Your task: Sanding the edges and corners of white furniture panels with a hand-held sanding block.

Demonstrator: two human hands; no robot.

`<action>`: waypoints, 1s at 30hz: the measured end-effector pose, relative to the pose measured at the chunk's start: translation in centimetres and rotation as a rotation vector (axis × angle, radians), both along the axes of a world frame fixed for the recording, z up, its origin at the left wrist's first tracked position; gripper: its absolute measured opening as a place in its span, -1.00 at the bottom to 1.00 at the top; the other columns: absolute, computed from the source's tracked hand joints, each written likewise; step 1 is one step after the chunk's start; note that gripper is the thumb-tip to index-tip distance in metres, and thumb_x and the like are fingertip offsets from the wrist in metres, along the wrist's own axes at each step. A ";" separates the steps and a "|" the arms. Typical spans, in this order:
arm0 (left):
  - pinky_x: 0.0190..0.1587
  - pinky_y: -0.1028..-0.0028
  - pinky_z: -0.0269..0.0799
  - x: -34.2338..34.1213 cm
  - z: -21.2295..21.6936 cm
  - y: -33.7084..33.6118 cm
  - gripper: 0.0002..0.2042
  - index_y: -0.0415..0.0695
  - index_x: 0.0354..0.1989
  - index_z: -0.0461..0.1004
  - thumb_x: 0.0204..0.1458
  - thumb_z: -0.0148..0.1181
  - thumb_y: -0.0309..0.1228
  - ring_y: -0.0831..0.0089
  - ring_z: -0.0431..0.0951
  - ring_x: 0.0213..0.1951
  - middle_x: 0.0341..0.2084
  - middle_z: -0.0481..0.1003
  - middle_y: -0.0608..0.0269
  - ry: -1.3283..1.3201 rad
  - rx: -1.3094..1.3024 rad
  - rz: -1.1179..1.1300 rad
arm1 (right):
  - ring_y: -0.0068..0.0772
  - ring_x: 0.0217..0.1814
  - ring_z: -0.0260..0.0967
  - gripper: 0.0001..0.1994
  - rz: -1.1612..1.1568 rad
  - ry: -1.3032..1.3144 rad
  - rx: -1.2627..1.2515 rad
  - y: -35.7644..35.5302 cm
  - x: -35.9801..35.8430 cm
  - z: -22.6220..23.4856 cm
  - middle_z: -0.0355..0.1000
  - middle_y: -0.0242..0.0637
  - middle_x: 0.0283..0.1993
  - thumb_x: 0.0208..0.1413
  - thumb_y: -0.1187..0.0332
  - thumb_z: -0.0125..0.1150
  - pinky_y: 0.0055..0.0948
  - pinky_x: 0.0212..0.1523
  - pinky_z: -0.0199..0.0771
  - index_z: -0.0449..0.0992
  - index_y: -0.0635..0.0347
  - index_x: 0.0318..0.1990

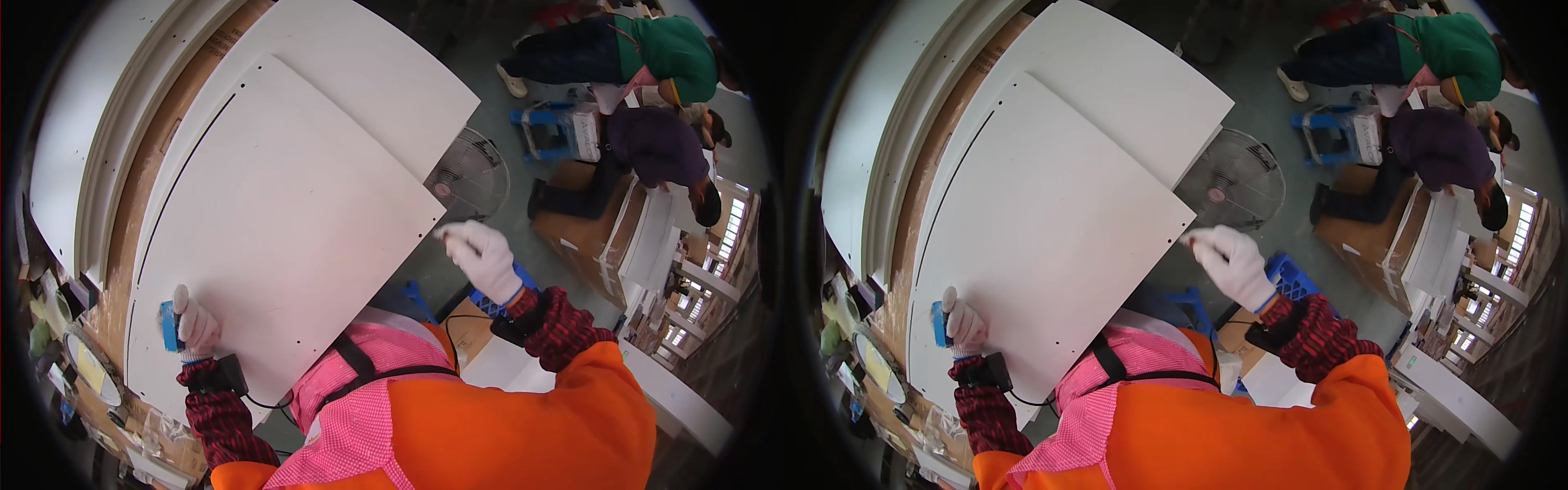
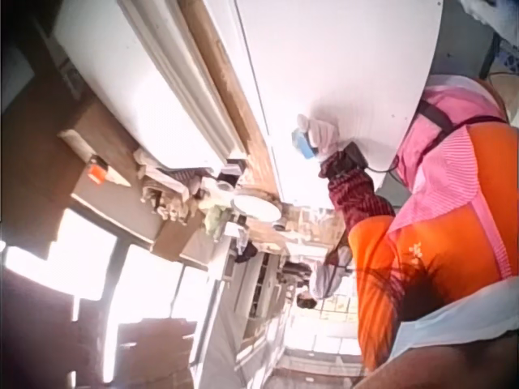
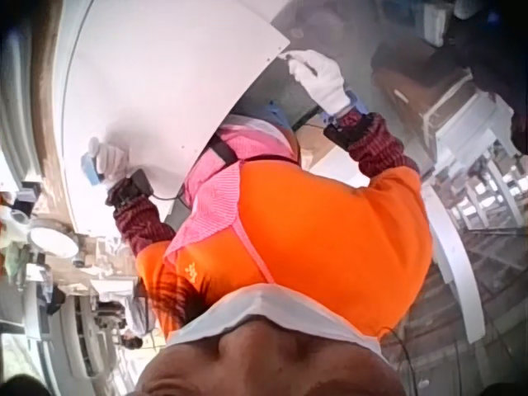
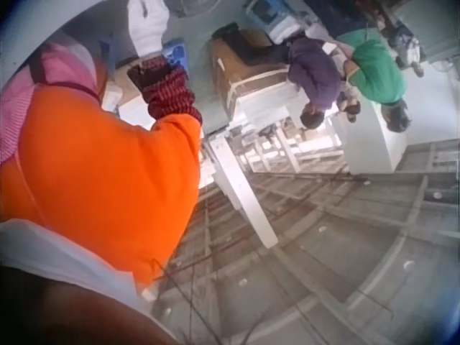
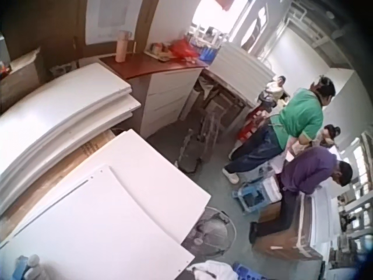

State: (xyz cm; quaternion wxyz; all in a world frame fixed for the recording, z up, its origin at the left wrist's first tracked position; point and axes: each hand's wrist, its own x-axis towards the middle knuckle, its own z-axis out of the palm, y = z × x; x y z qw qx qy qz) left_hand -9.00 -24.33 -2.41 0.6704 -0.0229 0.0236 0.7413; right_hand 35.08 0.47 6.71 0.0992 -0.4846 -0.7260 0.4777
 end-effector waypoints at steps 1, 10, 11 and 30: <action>-0.80 0.59 0.27 0.1 0.3 0.0 -0.80 -0.22 -0.24 0.18 0.32 -0.12 -0.31 0.55 0.30 -0.82 -0.65 0.39 0.15 0.006 -0.002 0.002 | -0.71 -0.46 0.34 -0.81 -0.379 0.082 -0.422 0.4 -1.4 0.6 0.45 -0.44 -0.42 0.28 0.39 0.10 -0.60 -0.47 0.35 0.58 0.24 -0.07; -0.77 0.56 0.27 -0.5 0.1 -0.4 -0.80 -0.20 -0.24 0.21 0.32 -0.15 -0.29 0.52 0.32 -0.78 -0.67 0.40 0.16 0.017 -0.040 0.010 | -0.57 -0.43 0.38 -0.76 -0.083 -0.085 0.182 1.3 -2.3 -1.0 0.43 -0.43 -0.37 0.22 0.45 0.15 -0.52 -0.40 0.41 0.56 0.21 0.02; -0.77 0.56 0.26 -0.2 0.3 0.0 -0.80 -0.20 -0.24 0.21 0.32 -0.15 -0.30 0.53 0.32 -0.79 -0.66 0.40 0.17 0.020 -0.038 0.005 | -0.57 -0.43 0.38 -0.76 -0.078 -0.088 0.178 1.3 -2.0 -1.3 0.43 -0.43 -0.37 0.22 0.45 0.15 -0.52 -0.40 0.41 0.56 0.21 0.02; -0.73 0.54 0.20 1.1 2.2 1.0 -0.71 -0.23 -0.19 0.31 0.29 -0.15 -0.21 0.56 0.20 -0.76 -0.64 0.34 0.27 0.107 -0.061 -0.200 | -0.19 -0.50 0.27 -0.70 0.188 -0.229 0.941 -16.5 -8.4 -5.8 0.18 -0.30 -0.55 0.02 0.52 0.18 -0.17 -0.50 0.26 0.57 0.17 -0.04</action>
